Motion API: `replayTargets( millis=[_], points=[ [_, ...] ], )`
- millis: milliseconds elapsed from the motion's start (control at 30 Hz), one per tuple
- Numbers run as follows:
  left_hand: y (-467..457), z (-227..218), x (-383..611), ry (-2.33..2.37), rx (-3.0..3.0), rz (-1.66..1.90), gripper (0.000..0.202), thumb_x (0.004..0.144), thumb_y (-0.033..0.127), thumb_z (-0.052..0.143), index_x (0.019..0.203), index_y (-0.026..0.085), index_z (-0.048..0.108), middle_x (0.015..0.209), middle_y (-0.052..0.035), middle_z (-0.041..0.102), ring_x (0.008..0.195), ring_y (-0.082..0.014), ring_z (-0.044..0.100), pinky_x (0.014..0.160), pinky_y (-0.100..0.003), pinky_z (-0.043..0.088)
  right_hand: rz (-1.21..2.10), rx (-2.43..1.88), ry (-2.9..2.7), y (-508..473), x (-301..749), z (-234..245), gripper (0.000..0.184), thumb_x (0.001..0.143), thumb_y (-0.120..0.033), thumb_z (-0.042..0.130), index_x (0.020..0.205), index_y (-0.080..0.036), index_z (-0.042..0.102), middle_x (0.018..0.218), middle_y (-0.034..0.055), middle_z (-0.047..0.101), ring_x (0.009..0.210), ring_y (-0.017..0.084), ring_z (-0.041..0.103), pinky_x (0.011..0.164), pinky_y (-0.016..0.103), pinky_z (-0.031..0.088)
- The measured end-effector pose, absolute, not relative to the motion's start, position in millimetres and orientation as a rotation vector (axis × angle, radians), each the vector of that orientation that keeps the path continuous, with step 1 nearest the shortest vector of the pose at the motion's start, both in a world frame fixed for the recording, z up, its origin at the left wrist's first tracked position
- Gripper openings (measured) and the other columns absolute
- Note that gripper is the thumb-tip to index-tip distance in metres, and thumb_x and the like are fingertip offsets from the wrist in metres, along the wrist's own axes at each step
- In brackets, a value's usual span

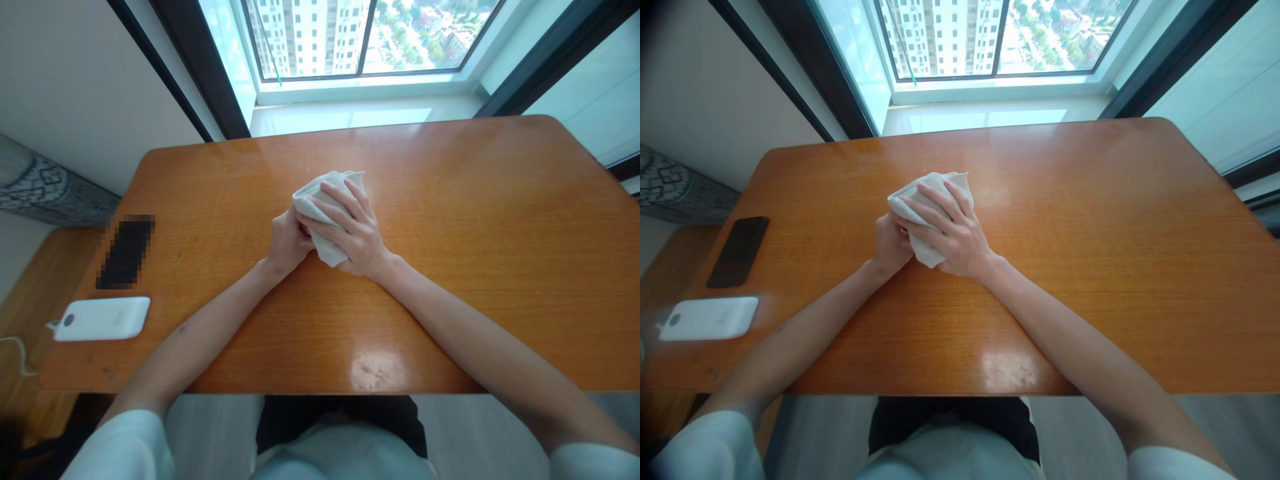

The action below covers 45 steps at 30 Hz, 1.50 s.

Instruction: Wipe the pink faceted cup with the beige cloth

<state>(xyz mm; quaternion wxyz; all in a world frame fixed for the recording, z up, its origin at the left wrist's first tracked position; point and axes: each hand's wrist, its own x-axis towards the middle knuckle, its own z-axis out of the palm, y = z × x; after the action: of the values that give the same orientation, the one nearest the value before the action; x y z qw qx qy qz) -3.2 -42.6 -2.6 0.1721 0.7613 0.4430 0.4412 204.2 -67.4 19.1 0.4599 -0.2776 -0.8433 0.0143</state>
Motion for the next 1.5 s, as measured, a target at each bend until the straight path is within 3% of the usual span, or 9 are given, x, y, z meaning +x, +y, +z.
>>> replayTargets(
  millis=[167,433,667,900,1100,1200,1333,1400,1500],
  points=[
    [-48.0,7.8,4.4,1.271,2.173,1.284,0.076,0.079,0.031,0.092,0.148,0.027,0.062,0.124,-0.0013,0.085,0.092,-0.0178,0.080,0.084,-0.031,0.066,0.356,-0.995,-1.704,-56.7,206.3,12.6,0.055,0.112,-0.036,0.046,0.165,-0.035,0.061,0.165,0.0052,0.071,0.157,0.034,0.065,0.127,0.060,0.059],
    [-43.2,-2.9,-3.6,1.279,2.171,1.196,0.038,0.095,0.054,0.083,0.116,0.027,0.067,0.090,-0.0001,0.080,0.074,-0.0203,0.075,0.067,-0.039,0.065,0.016,-0.716,-2.144,-69.1,204.2,20.5,0.055,0.106,-0.035,0.061,0.159,-0.047,0.066,0.168,-0.0069,0.067,0.170,0.038,0.049,0.146,0.073,0.026],
    [-46.5,8.2,5.3,1.293,2.190,1.290,0.074,0.081,0.034,0.090,0.149,0.028,0.061,0.121,-0.0016,0.085,0.092,-0.0186,0.081,0.082,-0.031,0.066,0.355,-0.984,-1.736,-53.0,209.5,11.4,0.055,0.113,-0.035,0.048,0.167,-0.035,0.060,0.164,0.0066,0.071,0.153,0.033,0.068,0.131,0.060,0.056],
    [-43.5,0.1,-3.3,1.303,2.146,1.189,0.039,0.096,0.056,0.081,0.120,0.028,0.069,0.088,-0.0004,0.080,0.073,-0.0217,0.076,0.069,-0.041,0.068,0.049,-0.777,-2.076,-68.0,197.7,17.8,0.058,0.105,-0.030,0.062,0.161,-0.046,0.065,0.169,-0.0053,0.066,0.171,0.037,0.047,0.147,0.072,0.027],
    [-48.1,9.4,3.9,1.338,2.155,1.263,0.074,0.079,0.034,0.092,0.146,0.028,0.062,0.118,-0.0008,0.085,0.086,-0.0175,0.078,0.081,-0.032,0.066,0.290,-1.093,-1.744,-54.1,209.2,10.1,0.061,0.108,-0.026,0.050,0.168,-0.034,0.058,0.165,0.0053,0.071,0.154,0.031,0.067,0.132,0.058,0.055],
    [-47.5,8.0,2.2,1.287,2.132,1.281,0.068,0.083,0.040,0.091,0.144,0.028,0.063,0.113,-0.0016,0.084,0.084,-0.0189,0.078,0.079,-0.035,0.066,0.214,-1.010,-1.833,-62.3,206.1,14.0,0.062,0.106,-0.028,0.055,0.168,-0.036,0.059,0.169,0.0038,0.067,0.163,0.036,0.058,0.137,0.065,0.049],
    [-44.0,-0.2,-3.7,1.270,2.143,1.211,0.037,0.094,0.055,0.083,0.116,0.029,0.070,0.091,-0.0017,0.080,0.075,-0.0230,0.075,0.067,-0.043,0.065,0.093,-0.813,-2.109,-73.2,196.3,22.2,0.054,0.105,-0.031,0.063,0.156,-0.048,0.069,0.161,-0.0077,0.072,0.170,0.037,0.050,0.147,0.074,0.027],
    [-43.8,-0.5,-2.8,1.300,2.143,1.213,0.037,0.092,0.053,0.085,0.118,0.030,0.070,0.089,-0.0005,0.079,0.073,-0.0223,0.074,0.067,-0.042,0.065,0.120,-0.826,-2.075,-70.2,196.3,21.9,0.052,0.105,-0.033,0.063,0.154,-0.047,0.070,0.163,-0.0066,0.071,0.169,0.037,0.051,0.146,0.074,0.029],
    [-45.9,5.0,2.8,1.331,2.126,1.282,0.067,0.081,0.038,0.092,0.141,0.030,0.065,0.107,0.0002,0.083,0.080,-0.0196,0.076,0.075,-0.037,0.066,0.270,-0.980,-1.831,-59.5,202.4,16.3,0.054,0.109,-0.031,0.055,0.162,-0.037,0.065,0.171,0.0018,0.065,0.165,0.036,0.056,0.140,0.068,0.044]
  ],
)
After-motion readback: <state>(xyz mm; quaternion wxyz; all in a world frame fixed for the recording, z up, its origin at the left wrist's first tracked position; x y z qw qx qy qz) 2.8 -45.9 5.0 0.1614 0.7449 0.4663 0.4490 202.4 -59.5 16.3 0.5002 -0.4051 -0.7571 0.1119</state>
